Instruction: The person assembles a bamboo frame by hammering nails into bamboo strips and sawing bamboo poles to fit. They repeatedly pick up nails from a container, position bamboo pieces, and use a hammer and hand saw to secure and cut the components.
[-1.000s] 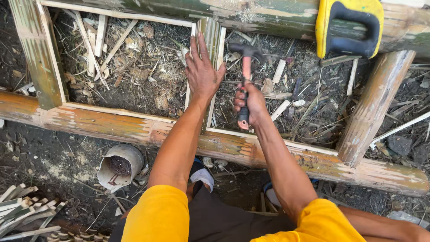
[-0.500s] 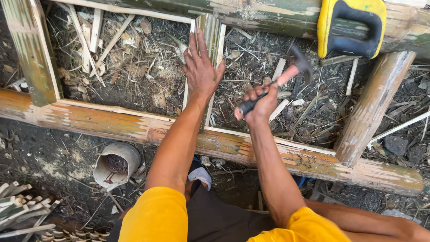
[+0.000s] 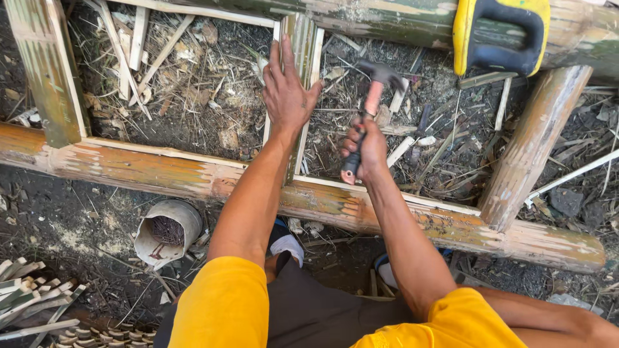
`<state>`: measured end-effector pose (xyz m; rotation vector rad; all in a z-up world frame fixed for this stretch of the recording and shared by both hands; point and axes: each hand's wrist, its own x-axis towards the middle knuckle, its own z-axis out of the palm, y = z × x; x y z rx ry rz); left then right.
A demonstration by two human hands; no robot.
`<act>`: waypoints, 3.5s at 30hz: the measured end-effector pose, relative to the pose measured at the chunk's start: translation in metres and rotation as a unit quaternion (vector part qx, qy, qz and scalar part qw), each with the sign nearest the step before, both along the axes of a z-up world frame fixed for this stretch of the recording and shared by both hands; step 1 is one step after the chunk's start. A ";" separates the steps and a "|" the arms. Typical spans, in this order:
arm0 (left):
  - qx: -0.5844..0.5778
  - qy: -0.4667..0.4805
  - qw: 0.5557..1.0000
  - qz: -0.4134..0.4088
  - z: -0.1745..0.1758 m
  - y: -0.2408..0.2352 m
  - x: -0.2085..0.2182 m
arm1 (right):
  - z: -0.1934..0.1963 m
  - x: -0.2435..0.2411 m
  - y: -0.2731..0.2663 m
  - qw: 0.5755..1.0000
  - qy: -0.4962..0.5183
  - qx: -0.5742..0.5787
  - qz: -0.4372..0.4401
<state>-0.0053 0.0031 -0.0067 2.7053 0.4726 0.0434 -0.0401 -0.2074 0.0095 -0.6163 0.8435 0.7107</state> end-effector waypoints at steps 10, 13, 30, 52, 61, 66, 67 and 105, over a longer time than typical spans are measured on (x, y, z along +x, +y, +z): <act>0.039 -0.041 0.998 -0.010 -0.023 0.007 0.000 | 0.054 -0.108 0.006 0.997 0.078 -0.027 -0.007; 0.030 -0.028 0.999 -0.015 -0.017 0.007 -0.002 | 0.060 -0.113 -0.004 0.996 0.073 -0.018 0.039; 0.040 -0.029 0.999 -0.012 -0.023 0.005 -0.003 | 0.064 -0.095 -0.040 0.978 -0.024 -0.144 -0.149; 0.048 -0.029 0.998 -0.007 -0.019 0.003 -0.001 | 0.044 -0.096 0.006 0.984 0.037 -0.111 -0.132; 0.028 -0.038 0.999 -0.007 -0.022 0.007 0.000 | 0.066 -0.152 -0.030 0.832 -0.301 -0.226 0.409; 0.028 0.009 0.999 -0.020 0.001 -0.001 0.001 | 0.095 -0.155 -0.124 0.465 -0.553 -0.299 0.623; 0.033 0.024 0.998 -0.037 0.009 -0.003 -0.009 | 0.094 -0.157 -0.136 0.413 -0.585 -0.300 0.630; 0.075 -0.155 0.976 -0.131 0.024 -0.164 0.203 | -0.075 0.396 -0.296 0.457 -0.394 -0.480 0.637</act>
